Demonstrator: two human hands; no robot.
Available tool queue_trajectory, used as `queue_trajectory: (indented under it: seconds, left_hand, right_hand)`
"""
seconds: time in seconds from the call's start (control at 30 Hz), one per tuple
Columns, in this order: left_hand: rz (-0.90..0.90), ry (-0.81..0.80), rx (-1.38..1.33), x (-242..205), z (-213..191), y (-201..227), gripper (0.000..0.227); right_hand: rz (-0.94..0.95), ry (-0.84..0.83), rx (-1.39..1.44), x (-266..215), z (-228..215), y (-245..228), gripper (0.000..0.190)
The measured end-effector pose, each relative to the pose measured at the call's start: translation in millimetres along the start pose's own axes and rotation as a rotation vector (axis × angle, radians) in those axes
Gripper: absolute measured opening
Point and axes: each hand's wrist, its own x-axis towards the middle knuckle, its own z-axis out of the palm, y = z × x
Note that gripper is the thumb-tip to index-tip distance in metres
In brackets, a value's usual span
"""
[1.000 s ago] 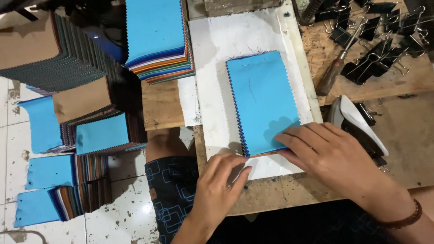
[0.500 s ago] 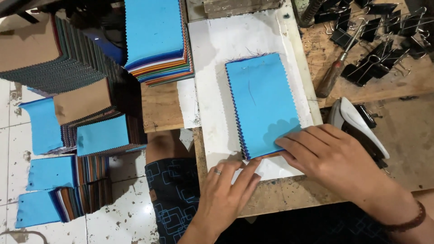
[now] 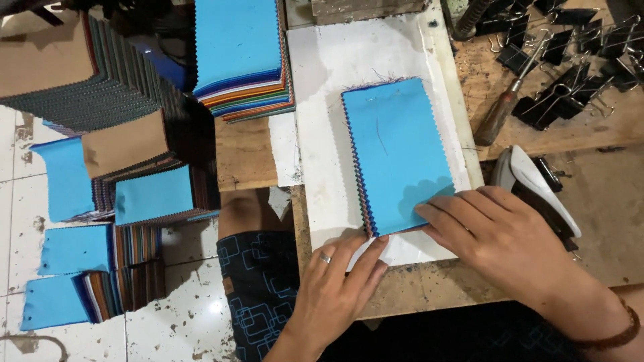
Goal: The person sits on the floor in a workshop and uses a drill press to punch holes into stacks of colorful paper. They align the paper stacks under the drill, operate the lever to punch the holes, and then move the stacks aside.
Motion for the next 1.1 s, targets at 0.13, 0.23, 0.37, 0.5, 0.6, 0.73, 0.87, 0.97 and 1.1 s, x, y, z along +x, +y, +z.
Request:
queue_trajectory:
  seconds: [0.13,0.23,0.37,0.5,0.6,0.73,0.87,0.97,1.1]
  left_hand:
    - [-0.001,-0.006,-0.019,1.0,-1.8,0.0,0.041]
    - [-0.005,-0.001,-0.036,2.0,-1.3,-0.2,0.044]
    - [0.001,0.025,-0.077,5.2,-3.6,-0.1,0.035]
    - [0.000,0.033,-0.061,2.8,-2.3,0.1,0.034]
    - [-0.001,0.036,-0.048,0.9,-0.3,0.2,0.036]
    - [-0.074,0.053,-0.139,1.6,-1.9,-0.1,0.030]
    - [-0.202,0.135,-0.274,8.3,1.4,-0.4,0.039]
    - [-0.218,0.142,-0.361,27.9,-12.5,2.7,0.042]
    - [-0.217,0.148,-0.408,38.0,-11.2,2.5,0.031]
  right_hand:
    - [-0.004,-0.022,-0.055,4.4,-1.2,-3.0,0.026]
    - [-0.027,0.049,-0.121,8.7,0.0,-6.4,0.020]
    - [-0.013,0.089,-0.047,10.1,-11.0,-12.5,0.017]
    - [-0.003,0.054,-0.112,1.7,-5.0,-14.7,0.018]
    - [0.044,0.099,-0.074,4.1,-8.7,-14.1,0.021]
    - [0.046,0.065,-0.030,1.0,-3.9,-14.5,0.020]
    - [0.074,0.046,0.041,-3.9,-2.9,-10.3,0.025]
    - [0.192,-0.002,0.283,-12.1,-5.1,-2.0,0.041]
    - [0.512,-0.127,0.653,-35.1,5.7,6.4,0.042]
